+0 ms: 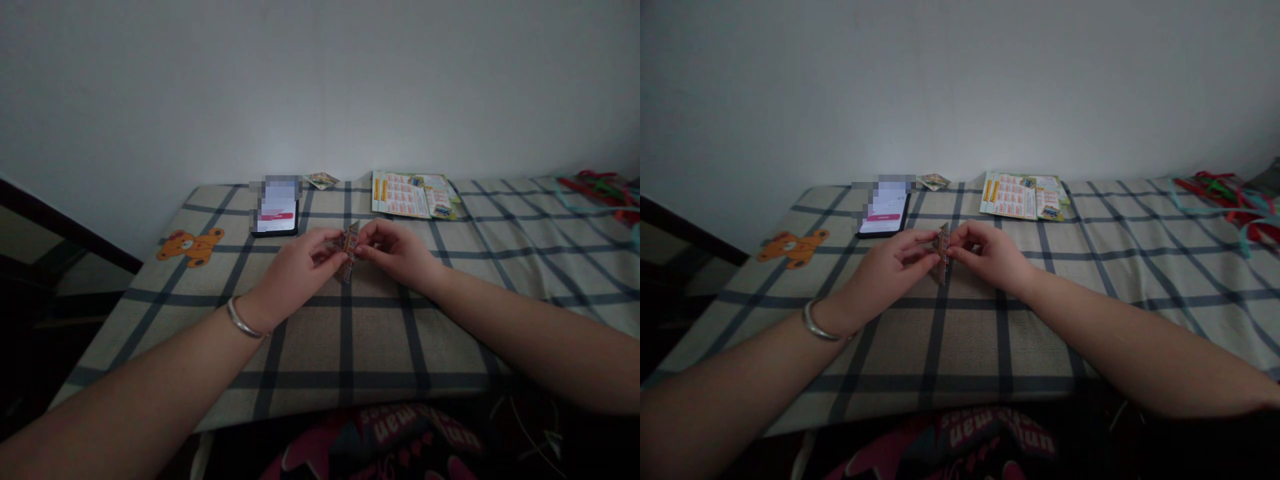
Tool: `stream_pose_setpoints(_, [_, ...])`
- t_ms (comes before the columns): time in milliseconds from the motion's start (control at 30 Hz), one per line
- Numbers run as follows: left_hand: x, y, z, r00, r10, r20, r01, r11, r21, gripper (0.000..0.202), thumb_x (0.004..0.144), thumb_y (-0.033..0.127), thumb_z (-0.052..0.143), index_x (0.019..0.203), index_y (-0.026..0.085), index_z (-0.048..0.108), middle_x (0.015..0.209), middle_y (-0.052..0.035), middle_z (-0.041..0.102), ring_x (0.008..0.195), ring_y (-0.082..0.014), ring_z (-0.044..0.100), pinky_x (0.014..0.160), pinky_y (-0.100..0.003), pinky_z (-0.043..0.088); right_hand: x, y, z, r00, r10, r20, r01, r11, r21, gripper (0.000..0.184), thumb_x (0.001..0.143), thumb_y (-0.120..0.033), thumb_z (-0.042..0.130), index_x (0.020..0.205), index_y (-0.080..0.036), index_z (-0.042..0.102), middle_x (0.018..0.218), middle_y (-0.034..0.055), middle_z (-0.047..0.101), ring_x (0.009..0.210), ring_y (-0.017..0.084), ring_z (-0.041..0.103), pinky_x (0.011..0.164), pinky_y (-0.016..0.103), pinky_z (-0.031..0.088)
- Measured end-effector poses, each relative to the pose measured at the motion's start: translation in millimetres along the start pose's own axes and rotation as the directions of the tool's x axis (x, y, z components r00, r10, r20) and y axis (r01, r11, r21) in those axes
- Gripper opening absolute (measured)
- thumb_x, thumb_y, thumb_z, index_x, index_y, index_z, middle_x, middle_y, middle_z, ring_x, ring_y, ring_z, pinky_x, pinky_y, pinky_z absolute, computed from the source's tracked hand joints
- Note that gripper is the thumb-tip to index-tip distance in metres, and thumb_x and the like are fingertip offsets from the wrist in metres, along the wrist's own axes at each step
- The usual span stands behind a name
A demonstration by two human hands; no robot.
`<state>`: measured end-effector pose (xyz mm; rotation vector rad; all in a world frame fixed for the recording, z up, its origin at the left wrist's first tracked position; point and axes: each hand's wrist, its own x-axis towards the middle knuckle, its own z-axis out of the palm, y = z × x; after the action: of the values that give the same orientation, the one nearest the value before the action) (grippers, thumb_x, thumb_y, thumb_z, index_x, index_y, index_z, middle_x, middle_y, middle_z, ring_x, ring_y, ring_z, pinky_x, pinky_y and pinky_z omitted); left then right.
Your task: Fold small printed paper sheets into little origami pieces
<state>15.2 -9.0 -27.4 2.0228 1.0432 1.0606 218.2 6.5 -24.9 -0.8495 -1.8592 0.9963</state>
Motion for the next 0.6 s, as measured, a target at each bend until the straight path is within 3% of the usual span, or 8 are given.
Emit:
stream_pose_setpoints(133, [-1.0, 1.1, 1.7, 1.0, 0.017, 0.005, -0.017, 0.996, 0.085, 0.048, 0.08, 0.026, 0.071, 0.124, 0.021, 0.053, 0.115, -0.0062, 0.066, 0.097, -0.0178, 0.067, 0.09, -0.036, 0.056, -0.8, -2.8, 1.1, 1.0, -0.006, -0.001, 0.006, 0.999, -0.046, 0.013, 0.082, -0.029, 0.068, 0.083, -0.019, 0.059, 0.078, -0.0005, 0.063, 0.07, 0.012, 0.057, 0.06, 0.027, 0.043])
stream_pose_setpoints(300, [-1.2, 4.6, 1.7, 0.999, 0.049, -0.008, -0.047, 0.987, 0.151, 0.045, 0.081, 0.024, 0.068, 0.123, 0.021, 0.053, 0.116, -0.0072, 0.065, 0.095, -0.0177, 0.066, 0.088, -0.036, 0.055, -1.7, -6.2, 1.3, 1.0, -0.012, 0.005, 0.013, 0.995, -0.101, 0.012, 0.082, -0.029, 0.067, 0.083, -0.019, 0.06, 0.078, 0.0, 0.065, 0.069, 0.012, 0.058, 0.058, 0.026, 0.043])
stream_pose_setpoints(600, [-0.6, 1.7, 1.6, 1.0, 0.021, 0.018, -0.022, 0.998, 0.058, 0.043, 0.081, 0.024, 0.066, 0.122, 0.02, 0.053, 0.113, -0.0077, 0.066, 0.095, -0.0178, 0.067, 0.087, -0.035, 0.056, -2.3, -6.8, 0.7, 1.0, -0.021, -0.007, 0.02, 0.989, -0.143, 0.01, 0.082, -0.027, 0.066, 0.084, -0.019, 0.061, 0.08, 0.0006, 0.066, 0.071, 0.012, 0.059, 0.059, 0.025, 0.044])
